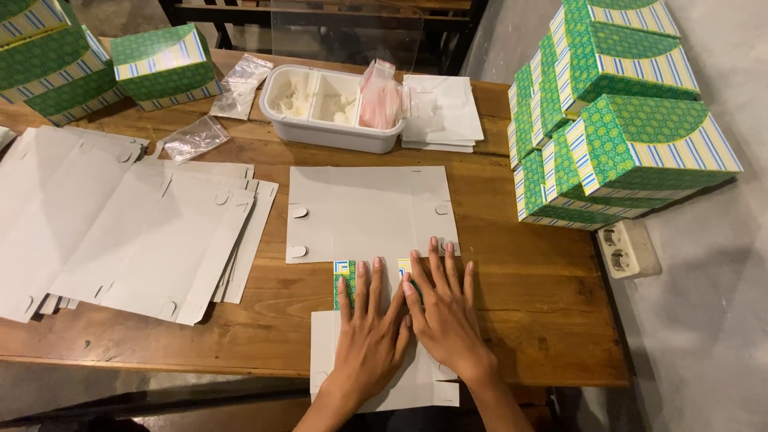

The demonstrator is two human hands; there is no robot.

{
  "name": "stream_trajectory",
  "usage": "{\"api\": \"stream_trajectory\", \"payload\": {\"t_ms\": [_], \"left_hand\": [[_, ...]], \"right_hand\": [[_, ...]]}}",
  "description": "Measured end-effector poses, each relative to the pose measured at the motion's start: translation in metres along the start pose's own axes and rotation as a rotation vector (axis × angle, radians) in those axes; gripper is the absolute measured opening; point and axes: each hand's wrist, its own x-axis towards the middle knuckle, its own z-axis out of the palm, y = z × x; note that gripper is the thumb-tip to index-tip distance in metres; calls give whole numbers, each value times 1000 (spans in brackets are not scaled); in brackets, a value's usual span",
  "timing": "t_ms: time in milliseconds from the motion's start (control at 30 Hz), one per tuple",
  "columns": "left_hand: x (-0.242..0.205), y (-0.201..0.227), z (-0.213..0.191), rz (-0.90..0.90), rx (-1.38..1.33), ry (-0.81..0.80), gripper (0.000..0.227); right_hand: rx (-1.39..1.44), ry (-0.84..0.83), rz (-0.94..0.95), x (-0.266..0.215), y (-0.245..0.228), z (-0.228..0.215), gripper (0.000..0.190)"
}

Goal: The person assembles flat cardboard sheets into small boxes by folding along pre-cut lines and tucking flaps into slots. They handle multiple sheets, fold them into shape, and place the finished boxes into a stack on the right side of the table.

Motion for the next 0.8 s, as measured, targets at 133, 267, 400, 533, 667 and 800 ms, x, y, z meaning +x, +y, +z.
{"api": "stream_trajectory", "payload": {"t_ms": [133, 267, 400, 533, 667, 800], "left_hand": [[-1, -1, 3, -8, 9, -4, 65], [-1, -1, 3, -23, -44, -7, 62], [-1, -2, 2, -32, -52, -25, 64], [-2, -2, 2, -17, 2, -32, 66], [0, -4, 0, -18, -77, -57, 64], [4, -9, -20, -92, -591, -68, 62]], "right_hand": [[-17, 37, -24, 1, 0, 1, 60], [-10, -1, 22, -9, -1, 3, 62], [-59, 37, 4, -23, -2, -1, 59], [-135, 98, -27, -42, -4, -4, 55], [-121, 123, -64, -56, -2, -7, 52], [60, 90, -80, -59, -5, -12, 50]]}}
